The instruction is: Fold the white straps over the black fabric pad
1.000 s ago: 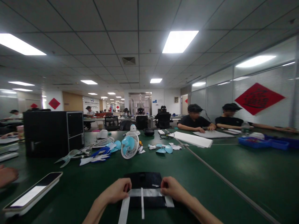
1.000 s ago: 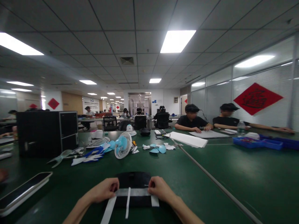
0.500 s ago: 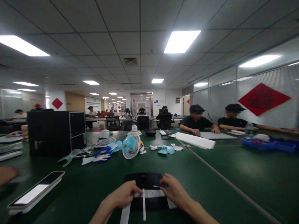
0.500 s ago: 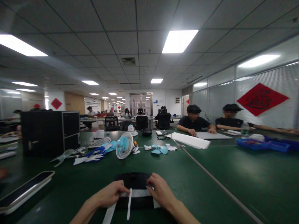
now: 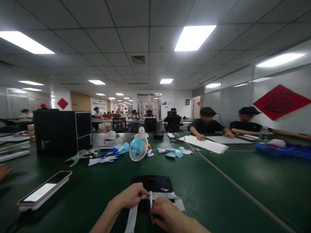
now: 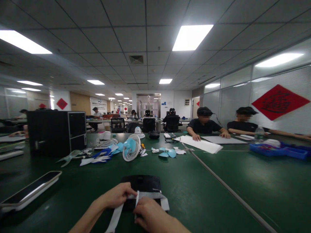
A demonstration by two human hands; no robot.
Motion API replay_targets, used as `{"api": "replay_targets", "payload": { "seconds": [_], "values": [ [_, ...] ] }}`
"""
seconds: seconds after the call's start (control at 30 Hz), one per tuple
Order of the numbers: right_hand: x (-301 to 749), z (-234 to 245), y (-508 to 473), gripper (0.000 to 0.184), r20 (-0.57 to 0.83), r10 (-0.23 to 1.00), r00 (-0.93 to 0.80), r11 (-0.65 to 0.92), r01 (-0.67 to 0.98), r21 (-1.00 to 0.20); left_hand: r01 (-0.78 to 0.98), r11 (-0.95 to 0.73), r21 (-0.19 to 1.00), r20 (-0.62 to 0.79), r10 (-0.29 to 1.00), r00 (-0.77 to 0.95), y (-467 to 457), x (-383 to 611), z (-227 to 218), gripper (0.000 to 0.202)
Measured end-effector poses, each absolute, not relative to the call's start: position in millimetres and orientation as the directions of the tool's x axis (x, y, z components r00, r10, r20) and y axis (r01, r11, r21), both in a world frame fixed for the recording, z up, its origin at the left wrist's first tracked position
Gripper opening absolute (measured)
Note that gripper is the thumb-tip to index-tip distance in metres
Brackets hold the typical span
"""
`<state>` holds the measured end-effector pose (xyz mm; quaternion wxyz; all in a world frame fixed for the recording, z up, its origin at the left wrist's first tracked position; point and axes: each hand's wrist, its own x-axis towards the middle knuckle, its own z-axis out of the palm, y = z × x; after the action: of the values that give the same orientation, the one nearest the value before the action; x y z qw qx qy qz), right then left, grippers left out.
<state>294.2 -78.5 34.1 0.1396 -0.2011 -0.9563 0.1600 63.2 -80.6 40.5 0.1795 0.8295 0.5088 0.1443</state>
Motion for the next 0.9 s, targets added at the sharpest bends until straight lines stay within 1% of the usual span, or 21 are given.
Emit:
{"api": "replay_targets", "payload": {
  "seconds": [0.1,0.33,0.47,0.57,0.63,0.73,0.83,0.9],
  "values": [
    [292.5,32.2,-79.6,0.019,0.215,0.417,-0.883,0.887,0.344,-0.309,0.791,-0.412,0.452,0.064,0.899,0.432,-81.1,63.3,40.5,0.048],
    [286.7,23.0,-78.0,0.014,0.29,0.367,-0.884,0.93,0.352,-0.103,0.792,-0.433,0.429,0.086,0.893,0.441,-82.5,65.4,41.2,0.043],
    [283.6,16.3,-77.0,0.014,0.371,0.305,-0.877,0.943,0.333,0.011,0.796,-0.435,0.421,0.096,0.894,0.438,-84.6,67.1,43.6,0.039],
    [280.9,12.0,-77.4,0.015,0.376,0.266,-0.888,0.948,0.312,0.065,0.803,-0.441,0.401,0.103,0.893,0.439,-85.3,67.6,44.3,0.037],
    [279.1,11.1,-78.2,0.014,0.346,0.253,-0.903,0.953,0.294,0.072,0.806,-0.448,0.388,0.103,0.89,0.445,-85.1,67.3,43.9,0.038],
    [277.9,12.7,-79.7,0.016,0.313,0.258,-0.914,0.956,0.287,0.053,0.804,-0.455,0.382,0.106,0.886,0.451,-84.3,66.2,42.7,0.039],
    [280.0,15.3,-80.5,0.018,0.296,0.281,-0.913,0.956,0.294,0.001,0.801,-0.454,0.391,0.108,0.886,0.45,-83.4,65.1,41.2,0.04],
    [282.9,16.7,-80.2,0.016,0.296,0.284,-0.912,0.958,0.283,-0.047,0.803,-0.443,0.398,0.102,0.892,0.441,-83.0,65.0,40.5,0.041]
  ]
}}
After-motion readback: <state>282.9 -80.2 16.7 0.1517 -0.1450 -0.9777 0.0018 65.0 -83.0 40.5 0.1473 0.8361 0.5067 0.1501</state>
